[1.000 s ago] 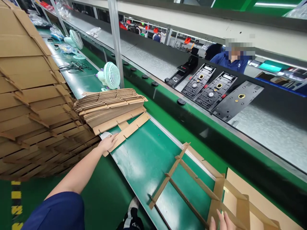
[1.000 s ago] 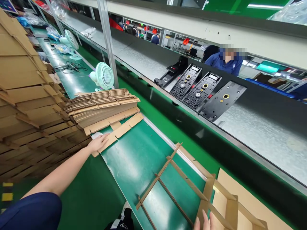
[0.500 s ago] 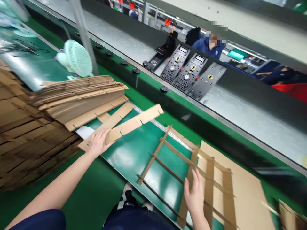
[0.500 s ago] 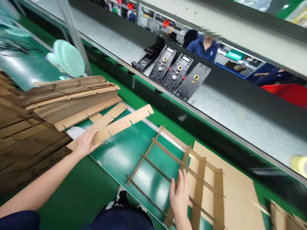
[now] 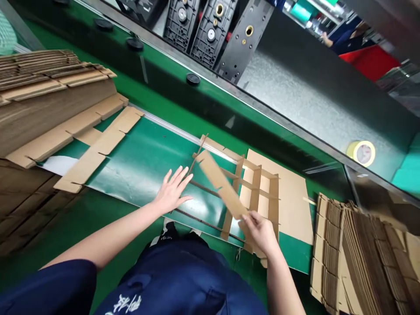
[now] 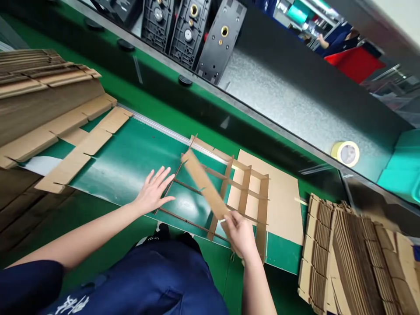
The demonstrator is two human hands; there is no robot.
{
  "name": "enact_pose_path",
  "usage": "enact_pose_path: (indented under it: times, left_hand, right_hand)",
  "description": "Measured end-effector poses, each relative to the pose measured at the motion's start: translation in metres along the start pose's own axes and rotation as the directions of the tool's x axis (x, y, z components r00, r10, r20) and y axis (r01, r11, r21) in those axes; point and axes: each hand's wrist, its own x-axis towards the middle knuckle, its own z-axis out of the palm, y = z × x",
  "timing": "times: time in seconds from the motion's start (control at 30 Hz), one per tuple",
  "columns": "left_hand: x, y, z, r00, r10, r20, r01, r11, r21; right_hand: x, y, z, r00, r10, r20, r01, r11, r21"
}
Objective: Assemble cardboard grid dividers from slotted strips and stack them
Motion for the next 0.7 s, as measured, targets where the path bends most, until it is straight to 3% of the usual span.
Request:
enact_pose_path:
  times: [0.1, 0.2, 0.3, 0.4, 0.7]
  left_hand:
    - [-0.003, 0.017, 0.032, 0.986, -0.060, 0.159, 0.063, 0.998, -0.017]
    - [-0.011, 0.023, 0.055, 0.956, -0.097, 0.276, 0.101, 0.995, 0.000]
    - [-0.015, 0.023, 0.060, 0.947, -0.096, 0.305, 0.096, 0.995, 0.016]
    - [-0.014, 0.022, 0.056, 0.941, -0.096, 0.324, 0.097, 0.995, 0.015]
    - [-0.010, 0.025, 0.052, 0.929, -0.119, 0.351, 0.124, 0.992, 0.010]
  right_hand:
    - [0.009, 0.014, 0.022, 0.967, 0.140, -0.214, -0.052, 0.927, 0.372]
    - [0.029, 0.010, 0.063, 0.940, 0.159, -0.302, 0.023, 0.853, 0.522]
    - [0.051, 0.001, 0.100, 0.925, 0.127, -0.359, 0.038, 0.908, 0.418]
    - [0.067, -0.005, 0.122, 0.902, 0.077, -0.425, 0.031, 0.970, 0.241]
    - [0.085, -0.028, 0.133, 0.911, 0.038, -0.410, -0.111, 0.982, -0.156]
